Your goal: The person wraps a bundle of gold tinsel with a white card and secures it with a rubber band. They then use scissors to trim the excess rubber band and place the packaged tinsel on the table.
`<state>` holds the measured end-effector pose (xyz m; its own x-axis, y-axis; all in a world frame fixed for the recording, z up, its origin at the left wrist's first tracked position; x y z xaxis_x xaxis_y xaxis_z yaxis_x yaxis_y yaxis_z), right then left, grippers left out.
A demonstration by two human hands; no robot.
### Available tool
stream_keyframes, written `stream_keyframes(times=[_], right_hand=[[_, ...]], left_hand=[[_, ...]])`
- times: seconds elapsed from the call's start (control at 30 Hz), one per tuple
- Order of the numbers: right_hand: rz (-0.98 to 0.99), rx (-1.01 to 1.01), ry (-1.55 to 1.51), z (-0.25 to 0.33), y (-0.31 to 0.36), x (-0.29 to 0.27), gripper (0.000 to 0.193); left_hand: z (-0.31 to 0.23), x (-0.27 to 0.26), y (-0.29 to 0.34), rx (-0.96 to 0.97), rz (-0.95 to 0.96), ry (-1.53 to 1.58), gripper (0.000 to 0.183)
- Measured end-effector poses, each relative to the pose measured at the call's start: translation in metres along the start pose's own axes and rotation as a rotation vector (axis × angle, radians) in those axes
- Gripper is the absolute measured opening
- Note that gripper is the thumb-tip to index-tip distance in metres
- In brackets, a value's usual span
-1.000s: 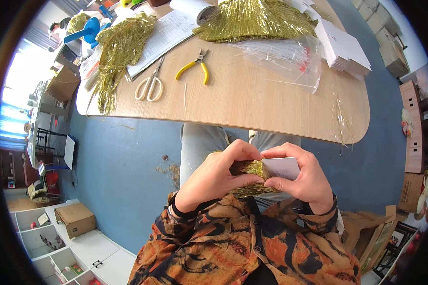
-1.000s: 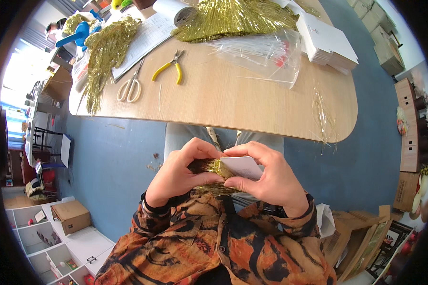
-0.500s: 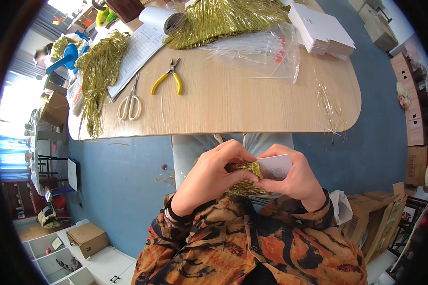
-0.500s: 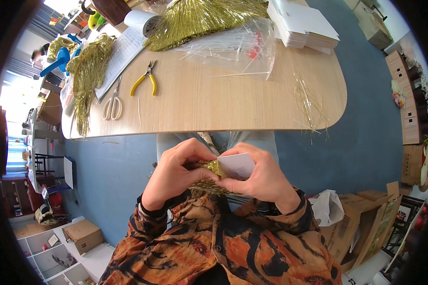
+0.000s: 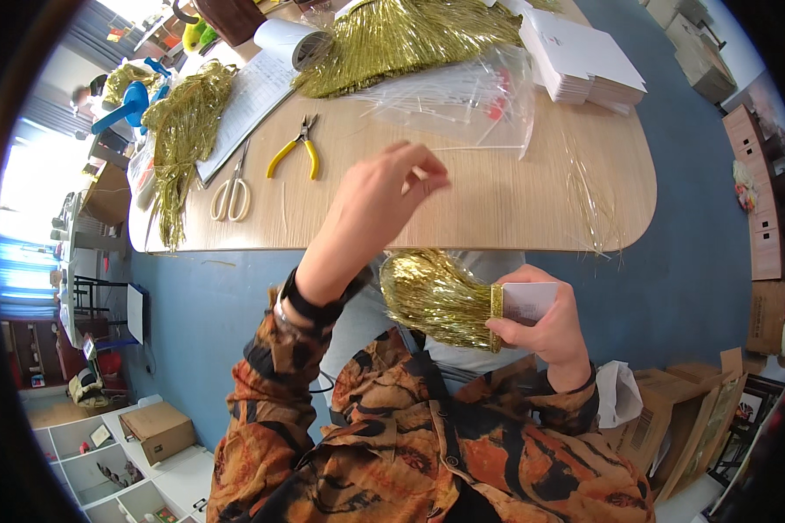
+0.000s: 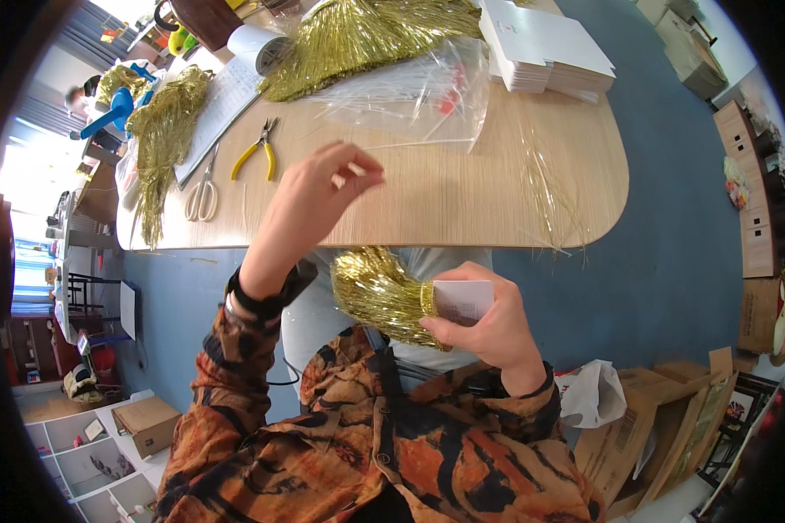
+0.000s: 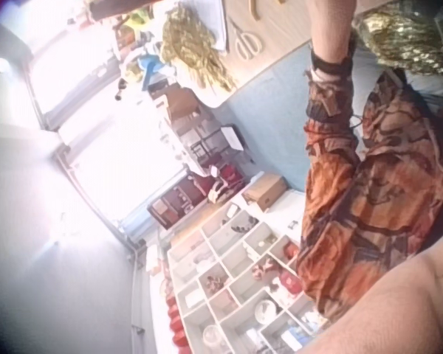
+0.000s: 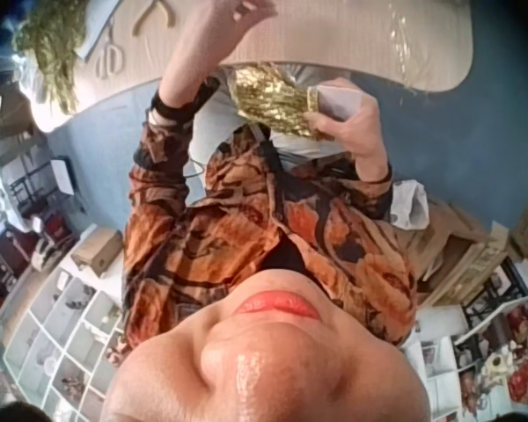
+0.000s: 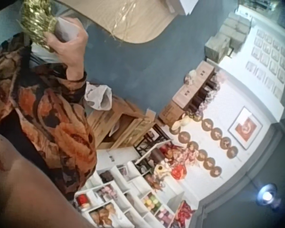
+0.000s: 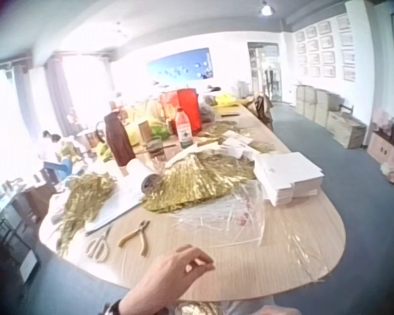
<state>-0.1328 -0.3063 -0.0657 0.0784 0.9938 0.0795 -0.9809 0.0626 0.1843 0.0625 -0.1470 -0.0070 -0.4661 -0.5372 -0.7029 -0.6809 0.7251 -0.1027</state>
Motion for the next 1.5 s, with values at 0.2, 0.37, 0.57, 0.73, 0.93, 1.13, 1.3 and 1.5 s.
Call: stream_keyframes(times=[0.2,0.37,0.57,0.73,0.93,1.13,1.3,1.5], right_hand=[[-0.053,-0.078,-0.033,-0.003,0.006,-0.010,0.034],[-0.077,-0.067,-0.081,-0.008,0.005,-0.013,0.034],[-0.088,-0.082,-0.104,-0.007,0.000,-0.006,0.034],[-0.088,-0.057,-0.117,-0.003,-0.002,0.005,0.034],[-0.116,-0.093,-0.218,0.001,-0.005,0.009,0.029],[-0.177,-0.125,-0.304,-0.001,-0.016,0.016,0.033],[-0.222,-0.080,-0.279,-0.005,-0.031,0.024,0.033],[-0.192,-0.030,-0.210,-0.002,-0.031,0.017,0.028]], left_hand=[[0.026,0.021,-0.038,0.045,-0.135,-0.201,0.017],[0.038,0.027,-0.043,0.008,-0.053,-0.238,0.017],[0.032,0.024,-0.042,0.095,-0.124,-0.235,0.018],[0.042,0.022,-0.052,0.012,-0.039,-0.254,0.019],[0.040,0.004,-0.036,0.166,0.061,-0.259,0.020],[0.018,-0.032,0.040,-0.065,-0.282,0.138,0.022],[-0.001,-0.003,0.092,-0.126,-0.304,0.711,0.007],[-0.008,0.046,0.119,-0.075,-0.258,0.863,0.015]])
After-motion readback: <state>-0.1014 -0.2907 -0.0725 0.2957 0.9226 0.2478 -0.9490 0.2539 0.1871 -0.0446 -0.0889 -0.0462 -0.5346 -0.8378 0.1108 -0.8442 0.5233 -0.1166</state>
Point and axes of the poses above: each hand's wrist, its own y-axis away from the middle knuckle, its own x-axis out of the palm, z = x × y, the point moved 4 cm from there along -y, towards the middle knuckle, and after that the axes turned 4 degrees about z, right-handed, at the moved point
